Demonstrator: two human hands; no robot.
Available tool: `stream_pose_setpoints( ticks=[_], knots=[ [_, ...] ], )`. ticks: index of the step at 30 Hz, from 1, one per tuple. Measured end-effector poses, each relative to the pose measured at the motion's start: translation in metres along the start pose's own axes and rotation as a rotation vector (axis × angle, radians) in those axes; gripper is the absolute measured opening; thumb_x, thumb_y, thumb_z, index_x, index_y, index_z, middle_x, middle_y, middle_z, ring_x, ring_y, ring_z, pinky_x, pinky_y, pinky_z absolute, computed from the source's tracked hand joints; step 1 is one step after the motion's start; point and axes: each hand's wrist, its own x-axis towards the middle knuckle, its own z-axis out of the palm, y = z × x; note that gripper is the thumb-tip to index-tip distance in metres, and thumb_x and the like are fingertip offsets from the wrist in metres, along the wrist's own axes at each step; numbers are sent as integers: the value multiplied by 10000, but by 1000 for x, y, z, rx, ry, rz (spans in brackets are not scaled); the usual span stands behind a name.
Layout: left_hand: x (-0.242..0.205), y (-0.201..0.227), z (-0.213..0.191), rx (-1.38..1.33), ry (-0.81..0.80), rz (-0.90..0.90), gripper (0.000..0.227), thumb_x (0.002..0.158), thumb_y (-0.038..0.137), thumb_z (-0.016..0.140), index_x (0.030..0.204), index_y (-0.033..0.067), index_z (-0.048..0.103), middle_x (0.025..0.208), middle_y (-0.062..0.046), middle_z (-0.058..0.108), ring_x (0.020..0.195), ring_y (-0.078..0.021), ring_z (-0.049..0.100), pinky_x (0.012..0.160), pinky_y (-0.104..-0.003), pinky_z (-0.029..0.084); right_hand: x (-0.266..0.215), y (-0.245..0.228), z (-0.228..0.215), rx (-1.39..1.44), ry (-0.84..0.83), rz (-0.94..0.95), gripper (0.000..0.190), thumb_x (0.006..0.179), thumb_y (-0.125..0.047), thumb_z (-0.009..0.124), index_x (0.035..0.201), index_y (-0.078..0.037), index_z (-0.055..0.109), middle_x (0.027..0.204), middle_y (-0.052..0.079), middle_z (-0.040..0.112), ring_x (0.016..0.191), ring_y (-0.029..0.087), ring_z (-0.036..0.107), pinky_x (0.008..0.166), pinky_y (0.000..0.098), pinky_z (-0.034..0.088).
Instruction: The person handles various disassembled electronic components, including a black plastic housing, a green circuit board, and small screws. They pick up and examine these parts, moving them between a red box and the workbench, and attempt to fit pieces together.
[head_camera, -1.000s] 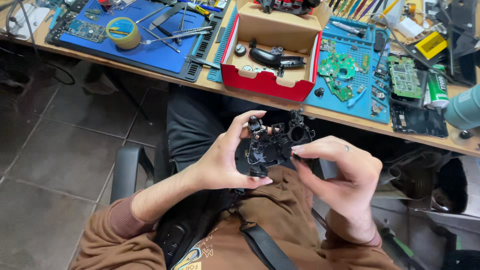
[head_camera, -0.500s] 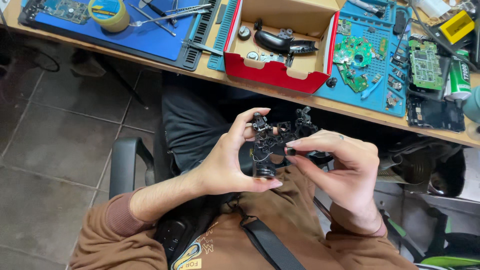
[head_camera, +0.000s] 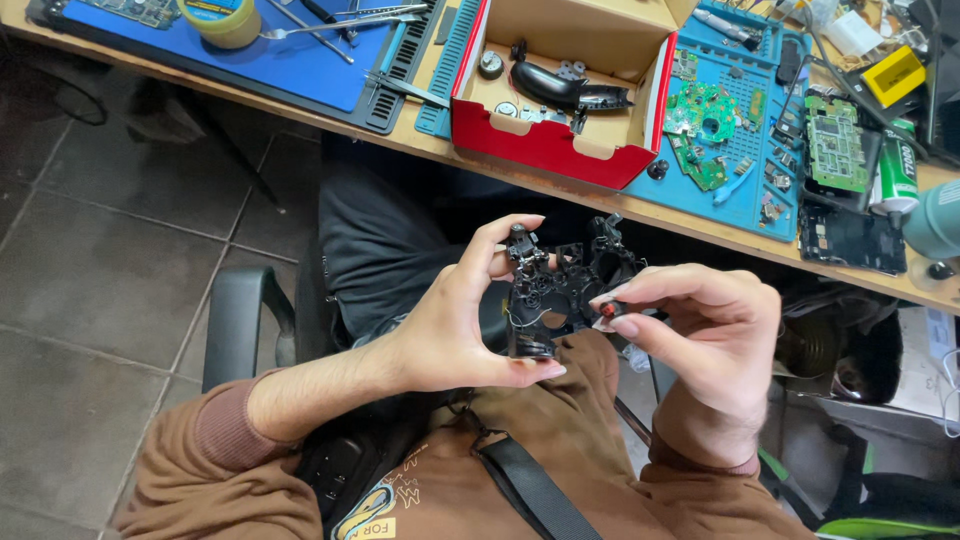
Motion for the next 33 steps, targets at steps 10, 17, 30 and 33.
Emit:
stream_pose_setpoints(
  ticks=[10,17,30,33],
  knots=[
    [2,-6,-9,-51,40,-60,1196,666,198,1040,1644,86,361,1474,-156,755,1402,-191,733,1223,-308,510,41,33,-97,-243,545,-283,165,1138,-2,721,1291,49,686,1072,204,732,914,253,730,861,337,653],
    [1,-6,-8,-28,46,-158,1254,619,176,1060,1653,128,352,1456,-140,793,1369,-176,761,1178,-297,564,93,104,-111,-649,225,82,126,1032,-108,785,1137,-97,854,1010,45,857,915,108,785,843,265,637],
    [0,-9,-8,-52,28,-127,1234,642,195,1055,1650,136,346,1475,-149,784,1409,-187,737,1216,-306,514,102,127,-112,-898,81,256,148,854,-250,917,998,-228,893,876,-88,854,747,97,680,783,339,510],
    [0,-6,-9,-47,22,-116,1224,652,196,1053,1647,133,342,1485,-153,782,1428,-191,731,1220,-313,518,94,122,-126,-814,230,159,100,987,-255,876,1041,-172,893,965,-33,863,782,86,724,788,294,571]
  ],
)
